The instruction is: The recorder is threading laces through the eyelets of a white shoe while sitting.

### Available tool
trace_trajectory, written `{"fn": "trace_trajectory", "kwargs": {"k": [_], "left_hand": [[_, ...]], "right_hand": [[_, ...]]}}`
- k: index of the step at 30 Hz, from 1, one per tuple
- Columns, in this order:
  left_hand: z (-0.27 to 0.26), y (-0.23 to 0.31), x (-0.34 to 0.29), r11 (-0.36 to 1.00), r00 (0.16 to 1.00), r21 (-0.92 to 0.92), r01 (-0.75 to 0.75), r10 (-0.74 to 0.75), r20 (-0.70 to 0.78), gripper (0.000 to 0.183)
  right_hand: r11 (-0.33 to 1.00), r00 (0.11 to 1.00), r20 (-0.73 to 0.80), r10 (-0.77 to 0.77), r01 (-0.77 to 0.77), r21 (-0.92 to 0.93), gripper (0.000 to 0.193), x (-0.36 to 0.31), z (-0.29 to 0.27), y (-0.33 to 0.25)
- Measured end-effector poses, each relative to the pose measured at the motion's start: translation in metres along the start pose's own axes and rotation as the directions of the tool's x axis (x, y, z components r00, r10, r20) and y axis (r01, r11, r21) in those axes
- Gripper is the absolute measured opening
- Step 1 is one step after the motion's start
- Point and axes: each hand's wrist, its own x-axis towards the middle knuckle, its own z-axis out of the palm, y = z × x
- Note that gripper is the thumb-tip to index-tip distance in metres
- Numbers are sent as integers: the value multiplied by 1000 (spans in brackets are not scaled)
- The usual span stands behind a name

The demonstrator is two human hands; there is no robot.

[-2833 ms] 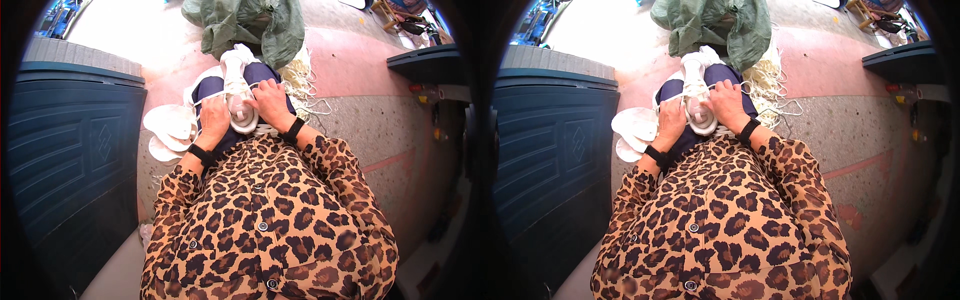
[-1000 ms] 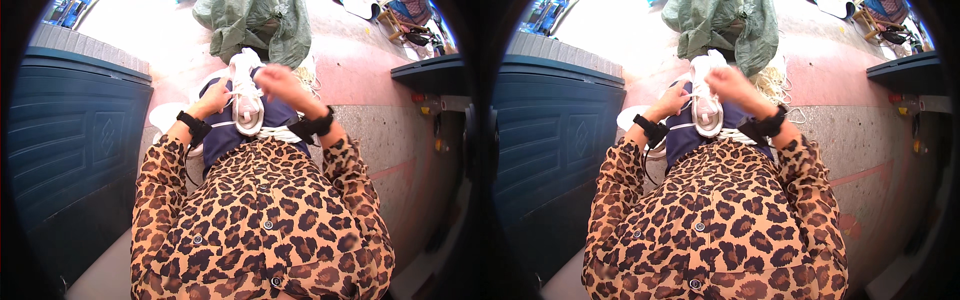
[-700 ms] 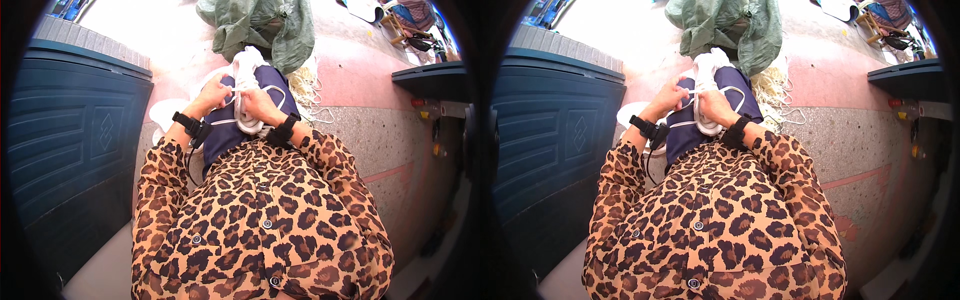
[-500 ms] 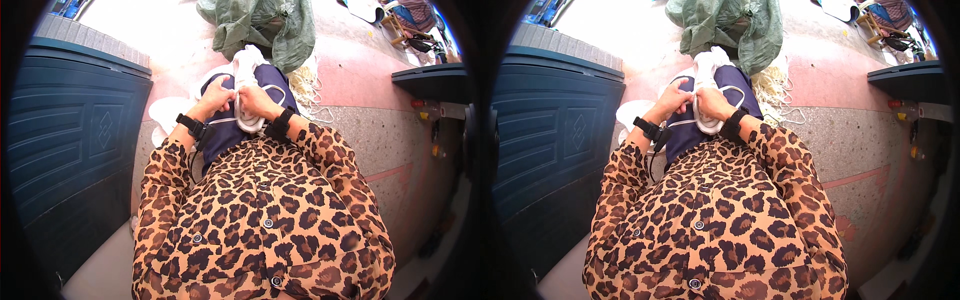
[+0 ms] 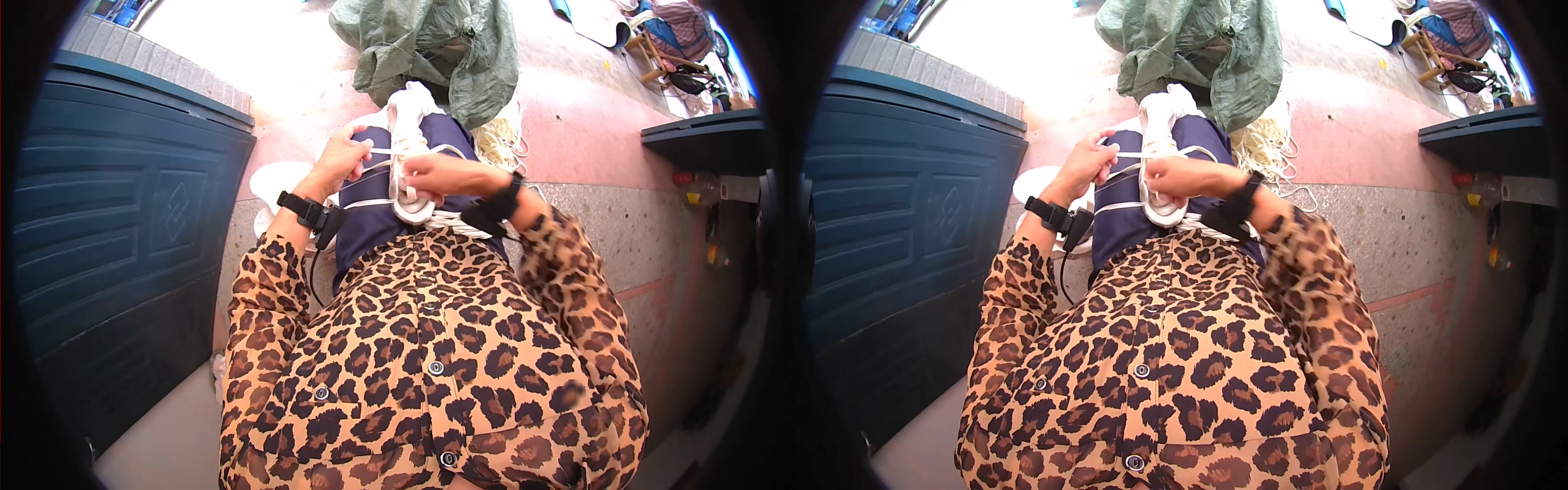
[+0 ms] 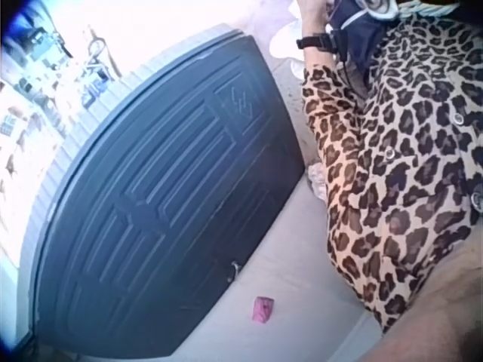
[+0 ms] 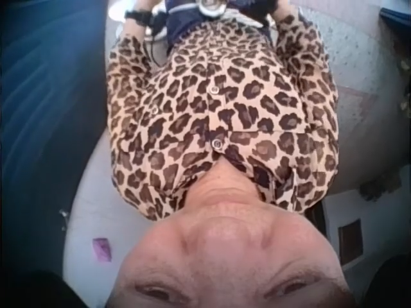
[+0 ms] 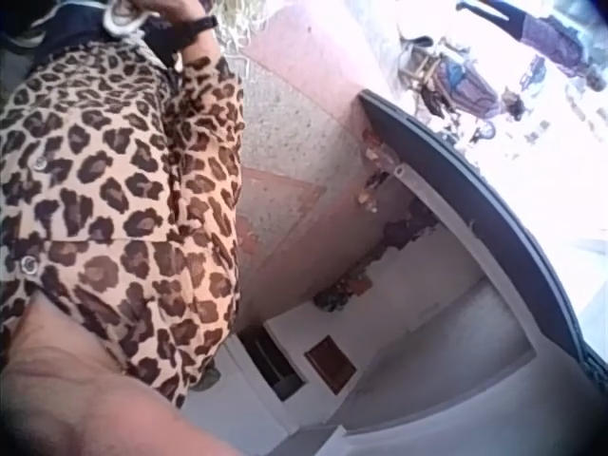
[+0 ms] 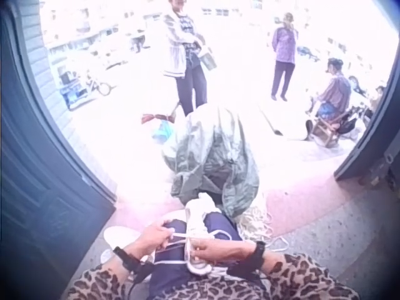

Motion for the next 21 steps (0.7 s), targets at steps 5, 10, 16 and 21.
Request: {"fn": "trace_trajectory", "kwargs": {"k": [5,10,16,21], "left_hand": [[3,-4,10,998,997,-28,51,-49,65,44],[24,12,21,820,992,561,-109,127,8,38],[41,43,25,901,804,238,-363,173,569,35],[48,61,7,862,682,229,-452,168,712,28]], "right_hand": [[617,772,-316,-551,632,468,18,-89,-39,-68],[552,688,-335,-644,721,420,18,-106,-29,-103],[442,625,-290,-725,745,501,16,-90,-21,-116],[505,608,-325,-724,789,351,16,-87,-27,-112]]}}
